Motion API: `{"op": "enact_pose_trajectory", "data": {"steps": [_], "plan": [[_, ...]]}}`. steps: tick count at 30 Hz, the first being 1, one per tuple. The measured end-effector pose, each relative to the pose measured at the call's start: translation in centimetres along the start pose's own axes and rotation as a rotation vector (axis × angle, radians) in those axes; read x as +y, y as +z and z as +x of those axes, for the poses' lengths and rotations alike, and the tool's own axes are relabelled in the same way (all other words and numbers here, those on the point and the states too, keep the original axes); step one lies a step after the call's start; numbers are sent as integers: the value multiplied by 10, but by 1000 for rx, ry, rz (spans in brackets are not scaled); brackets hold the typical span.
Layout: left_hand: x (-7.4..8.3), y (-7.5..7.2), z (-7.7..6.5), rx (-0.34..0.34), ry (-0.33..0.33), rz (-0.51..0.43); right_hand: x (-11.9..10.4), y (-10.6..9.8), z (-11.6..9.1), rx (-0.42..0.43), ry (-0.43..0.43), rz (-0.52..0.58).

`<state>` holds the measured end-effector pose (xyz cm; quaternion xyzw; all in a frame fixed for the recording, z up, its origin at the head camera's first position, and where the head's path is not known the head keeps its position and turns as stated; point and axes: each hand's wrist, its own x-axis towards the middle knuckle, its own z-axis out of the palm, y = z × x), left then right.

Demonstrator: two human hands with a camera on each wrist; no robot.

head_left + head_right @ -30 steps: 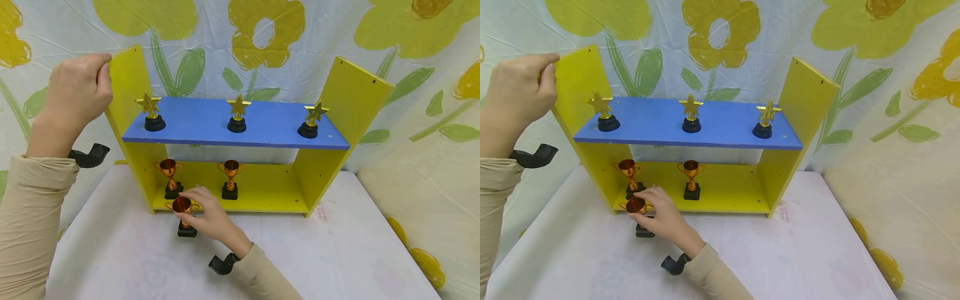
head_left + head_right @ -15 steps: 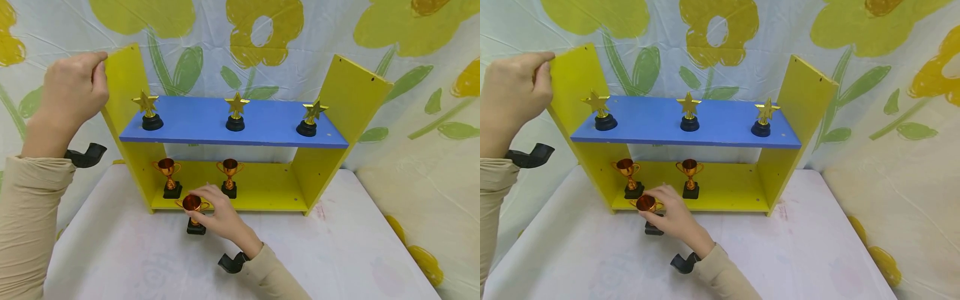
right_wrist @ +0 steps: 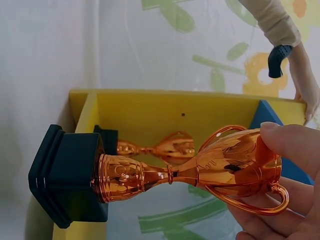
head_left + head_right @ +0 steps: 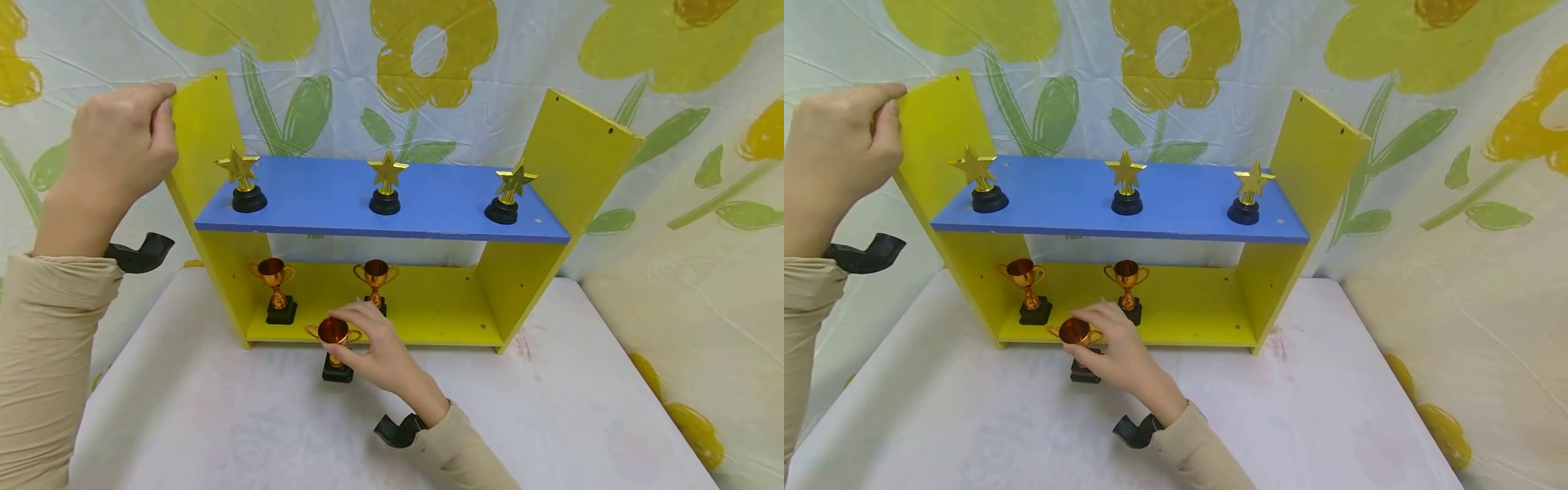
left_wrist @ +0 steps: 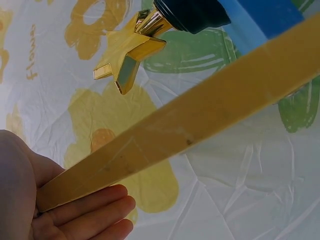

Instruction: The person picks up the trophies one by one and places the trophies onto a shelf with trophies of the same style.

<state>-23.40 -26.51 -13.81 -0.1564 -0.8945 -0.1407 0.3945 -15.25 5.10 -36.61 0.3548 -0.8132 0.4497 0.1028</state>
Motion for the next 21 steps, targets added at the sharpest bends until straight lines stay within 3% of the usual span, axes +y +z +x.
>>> {"op": "enact_pose_trajectory", "data": {"steps": [21], "plan": [[1, 0, -1, 2, 7, -9, 4, -33, -20, 49, 15, -28]]}}
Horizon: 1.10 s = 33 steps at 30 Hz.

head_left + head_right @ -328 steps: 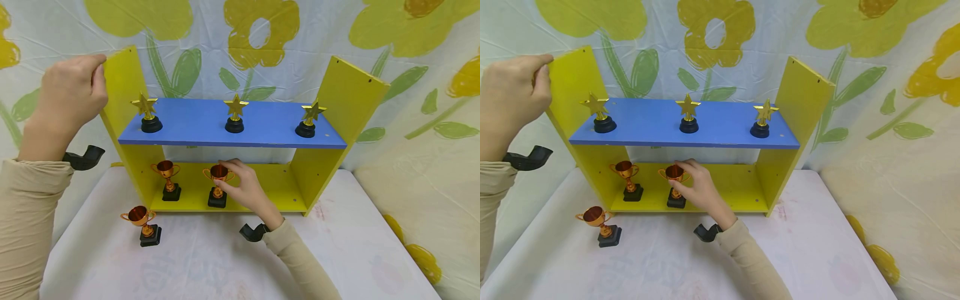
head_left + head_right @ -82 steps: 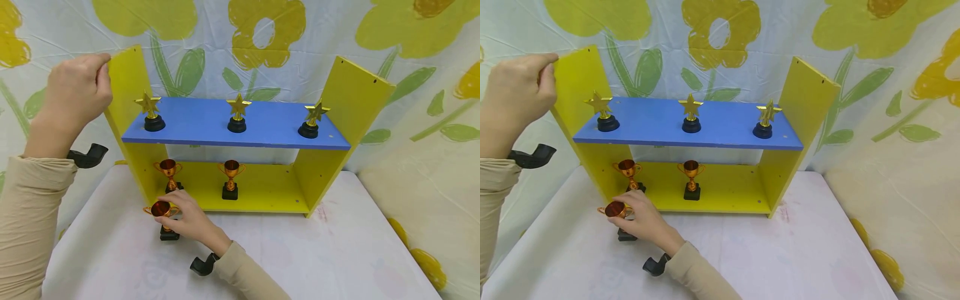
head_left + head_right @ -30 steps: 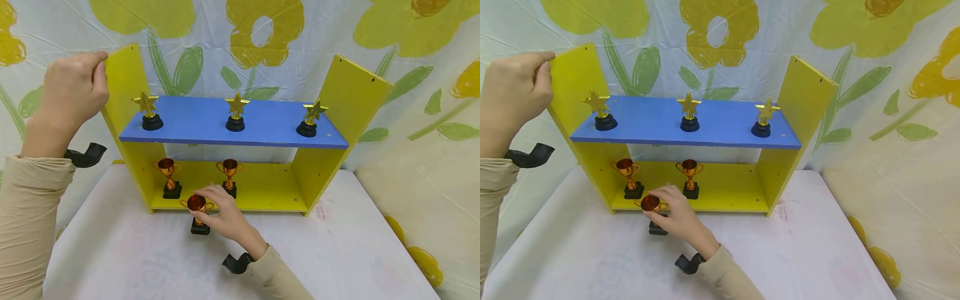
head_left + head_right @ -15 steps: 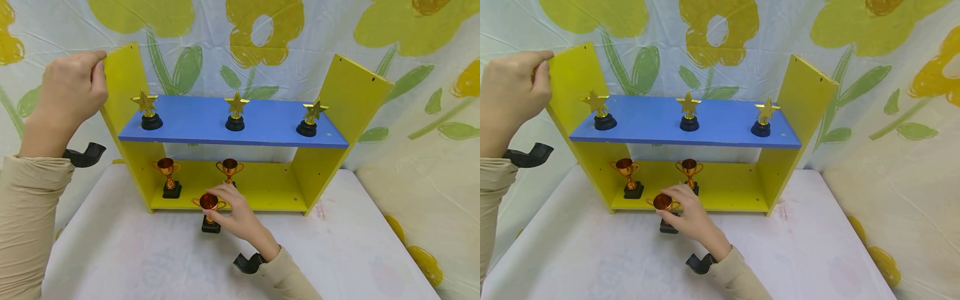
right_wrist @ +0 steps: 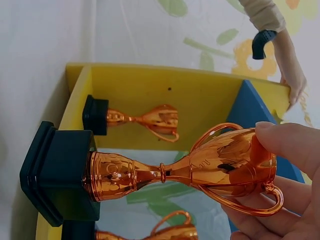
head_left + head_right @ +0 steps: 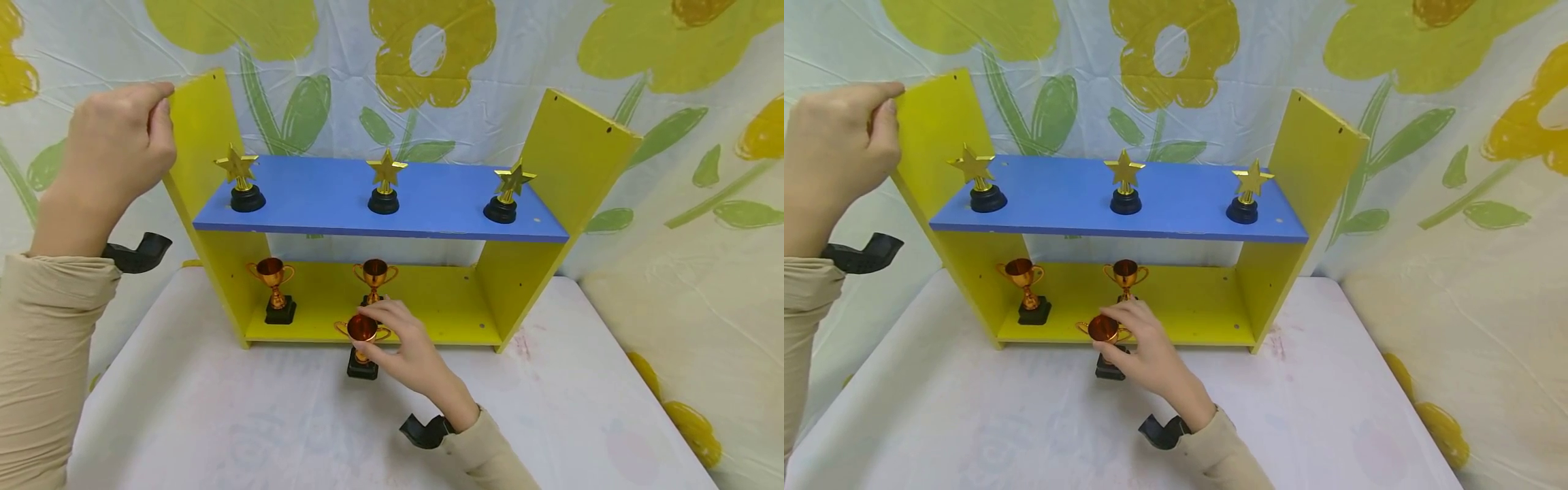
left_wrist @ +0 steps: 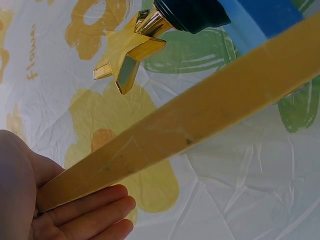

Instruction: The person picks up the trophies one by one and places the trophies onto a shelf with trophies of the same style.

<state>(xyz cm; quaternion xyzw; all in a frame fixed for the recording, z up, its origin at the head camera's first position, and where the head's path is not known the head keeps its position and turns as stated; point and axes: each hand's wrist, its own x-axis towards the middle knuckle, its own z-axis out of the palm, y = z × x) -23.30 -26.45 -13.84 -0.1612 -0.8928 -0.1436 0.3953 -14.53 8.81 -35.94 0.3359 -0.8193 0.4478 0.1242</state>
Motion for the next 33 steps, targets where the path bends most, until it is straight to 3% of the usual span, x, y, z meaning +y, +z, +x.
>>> {"op": "enact_pose_trajectory", "data": {"steps": [20, 33], "plan": [[1, -1, 0, -3, 1, -3, 10, -33, -16, 45, -67, -65], [0, 1, -1, 25, 11, -3, 14, -54, -22, 68, -53, -130]]}}
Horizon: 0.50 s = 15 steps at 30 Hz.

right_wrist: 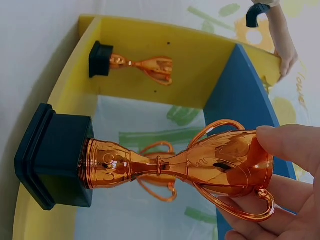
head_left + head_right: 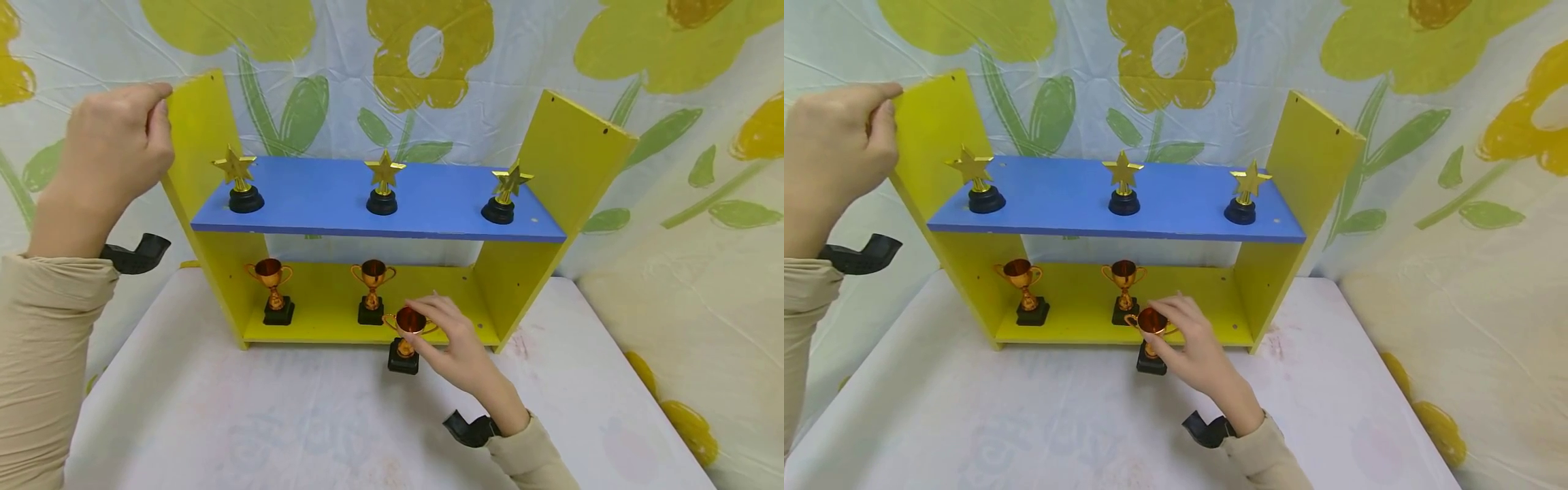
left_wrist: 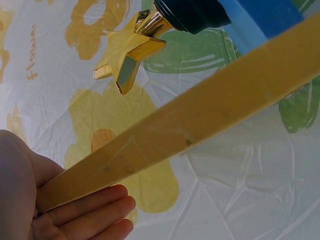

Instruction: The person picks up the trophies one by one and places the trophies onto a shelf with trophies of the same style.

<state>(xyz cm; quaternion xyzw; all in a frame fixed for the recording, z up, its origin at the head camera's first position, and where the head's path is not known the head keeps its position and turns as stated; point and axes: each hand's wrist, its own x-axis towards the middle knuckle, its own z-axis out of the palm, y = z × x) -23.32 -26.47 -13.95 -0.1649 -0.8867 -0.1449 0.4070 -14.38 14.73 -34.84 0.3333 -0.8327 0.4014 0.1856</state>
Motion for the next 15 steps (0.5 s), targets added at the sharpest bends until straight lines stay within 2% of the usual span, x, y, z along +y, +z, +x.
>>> {"op": "enact_pose_trajectory", "data": {"steps": [15], "plan": [[2, -1, -1, -5, -4, 8, 19, -19, -8, 53, -2, -88]]}}
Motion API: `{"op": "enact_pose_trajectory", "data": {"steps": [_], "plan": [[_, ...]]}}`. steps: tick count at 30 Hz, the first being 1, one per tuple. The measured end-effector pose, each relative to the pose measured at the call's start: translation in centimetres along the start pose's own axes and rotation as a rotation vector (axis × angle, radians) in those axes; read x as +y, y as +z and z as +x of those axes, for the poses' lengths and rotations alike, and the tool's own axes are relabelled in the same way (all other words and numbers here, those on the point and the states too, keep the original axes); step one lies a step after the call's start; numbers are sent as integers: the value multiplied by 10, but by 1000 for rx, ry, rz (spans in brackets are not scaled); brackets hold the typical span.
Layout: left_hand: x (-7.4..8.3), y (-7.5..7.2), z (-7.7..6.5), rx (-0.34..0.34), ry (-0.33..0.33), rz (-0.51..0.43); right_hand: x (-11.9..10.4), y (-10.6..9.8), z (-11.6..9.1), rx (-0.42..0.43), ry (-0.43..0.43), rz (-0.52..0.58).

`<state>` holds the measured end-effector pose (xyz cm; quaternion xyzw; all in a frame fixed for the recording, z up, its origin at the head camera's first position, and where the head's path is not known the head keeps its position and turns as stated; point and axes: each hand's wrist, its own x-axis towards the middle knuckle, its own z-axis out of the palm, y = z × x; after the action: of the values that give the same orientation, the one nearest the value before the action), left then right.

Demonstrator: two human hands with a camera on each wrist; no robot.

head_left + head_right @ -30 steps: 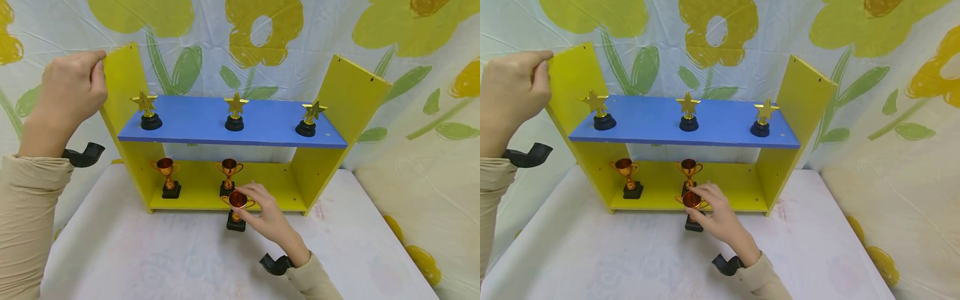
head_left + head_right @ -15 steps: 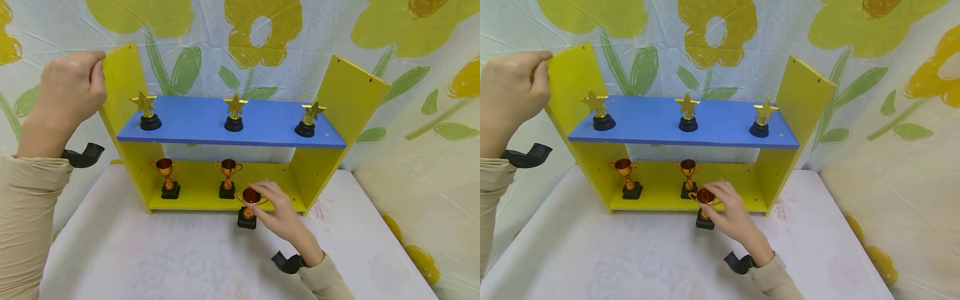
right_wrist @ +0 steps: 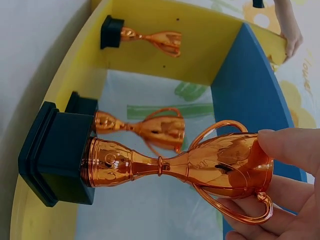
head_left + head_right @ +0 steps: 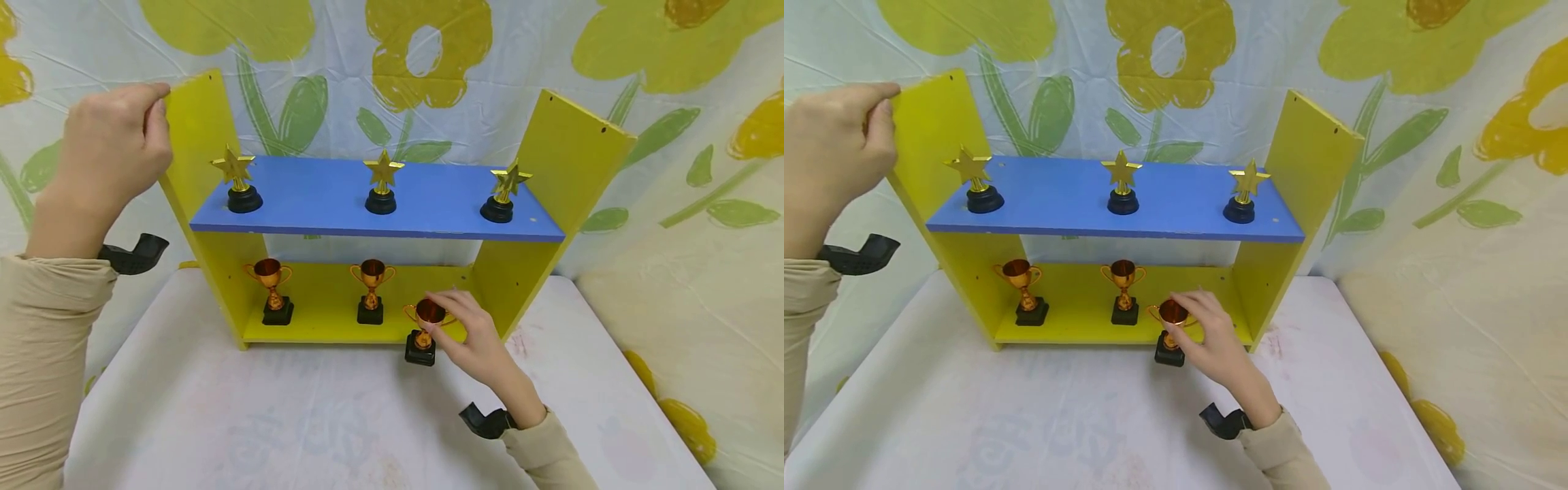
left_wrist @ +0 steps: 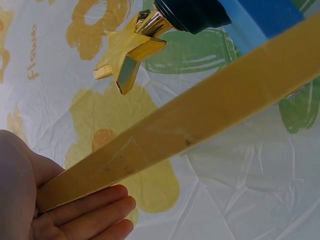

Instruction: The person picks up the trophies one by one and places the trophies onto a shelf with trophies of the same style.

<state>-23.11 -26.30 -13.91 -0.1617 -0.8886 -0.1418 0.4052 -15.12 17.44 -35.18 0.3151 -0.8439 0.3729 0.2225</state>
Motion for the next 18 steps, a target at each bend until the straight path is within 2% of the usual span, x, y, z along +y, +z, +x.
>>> {"op": "enact_pose_trajectory", "data": {"steps": [18], "plan": [[-1, 0, 1, -16, -5, 16, 24, -24, 3, 9, 39, -90]]}}
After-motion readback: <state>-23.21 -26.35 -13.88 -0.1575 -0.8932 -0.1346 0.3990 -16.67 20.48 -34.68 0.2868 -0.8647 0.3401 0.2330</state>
